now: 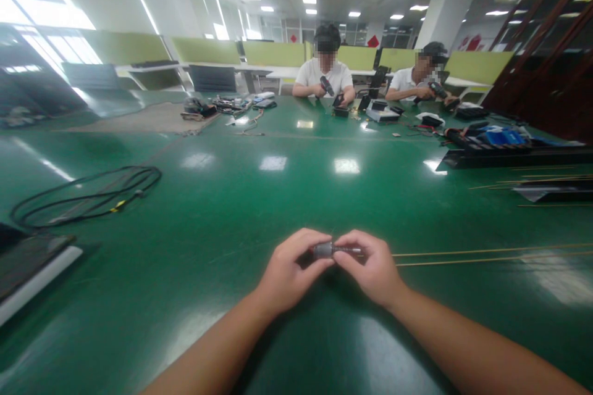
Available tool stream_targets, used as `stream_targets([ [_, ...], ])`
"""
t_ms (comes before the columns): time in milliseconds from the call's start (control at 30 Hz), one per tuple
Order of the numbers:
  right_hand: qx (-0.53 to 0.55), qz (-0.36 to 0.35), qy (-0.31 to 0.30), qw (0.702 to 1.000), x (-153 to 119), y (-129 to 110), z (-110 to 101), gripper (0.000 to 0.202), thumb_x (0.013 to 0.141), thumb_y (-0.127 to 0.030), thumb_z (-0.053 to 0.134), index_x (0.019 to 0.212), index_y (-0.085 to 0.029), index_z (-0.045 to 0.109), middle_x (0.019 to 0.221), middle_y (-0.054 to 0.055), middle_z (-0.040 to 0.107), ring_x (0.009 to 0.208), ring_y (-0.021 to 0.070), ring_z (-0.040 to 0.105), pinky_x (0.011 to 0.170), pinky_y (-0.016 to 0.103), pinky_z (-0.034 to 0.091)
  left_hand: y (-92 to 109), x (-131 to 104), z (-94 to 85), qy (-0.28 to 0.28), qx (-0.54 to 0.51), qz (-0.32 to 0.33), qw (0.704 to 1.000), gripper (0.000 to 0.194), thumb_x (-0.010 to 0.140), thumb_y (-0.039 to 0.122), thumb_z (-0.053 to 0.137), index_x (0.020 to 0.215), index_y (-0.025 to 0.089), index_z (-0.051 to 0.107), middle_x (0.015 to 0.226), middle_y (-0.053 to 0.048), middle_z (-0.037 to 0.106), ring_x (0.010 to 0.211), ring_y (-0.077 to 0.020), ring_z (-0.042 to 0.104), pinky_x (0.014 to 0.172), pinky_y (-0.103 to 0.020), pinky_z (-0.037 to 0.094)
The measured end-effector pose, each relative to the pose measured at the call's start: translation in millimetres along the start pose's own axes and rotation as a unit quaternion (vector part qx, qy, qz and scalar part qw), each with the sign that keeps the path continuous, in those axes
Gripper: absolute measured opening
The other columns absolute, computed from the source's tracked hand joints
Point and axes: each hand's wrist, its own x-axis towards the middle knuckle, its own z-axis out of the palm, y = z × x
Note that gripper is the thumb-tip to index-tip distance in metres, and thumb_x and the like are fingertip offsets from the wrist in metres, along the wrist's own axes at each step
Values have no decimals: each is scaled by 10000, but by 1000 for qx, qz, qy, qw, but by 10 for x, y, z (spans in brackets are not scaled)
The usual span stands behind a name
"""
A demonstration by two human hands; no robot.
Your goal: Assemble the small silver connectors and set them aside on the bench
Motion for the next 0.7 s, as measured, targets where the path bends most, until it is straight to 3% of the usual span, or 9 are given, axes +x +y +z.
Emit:
stream_targets([
  [700,16,12,6,1000,-1,15,8,94,821,-246,715,869,-165,719,830,47,709,748,188,678,682,269,531,-19,7,3,11,3,3,1000,260,872,253,723,1123,211,668,1027,-58,698,943,-182,644,849,-297,505],
])
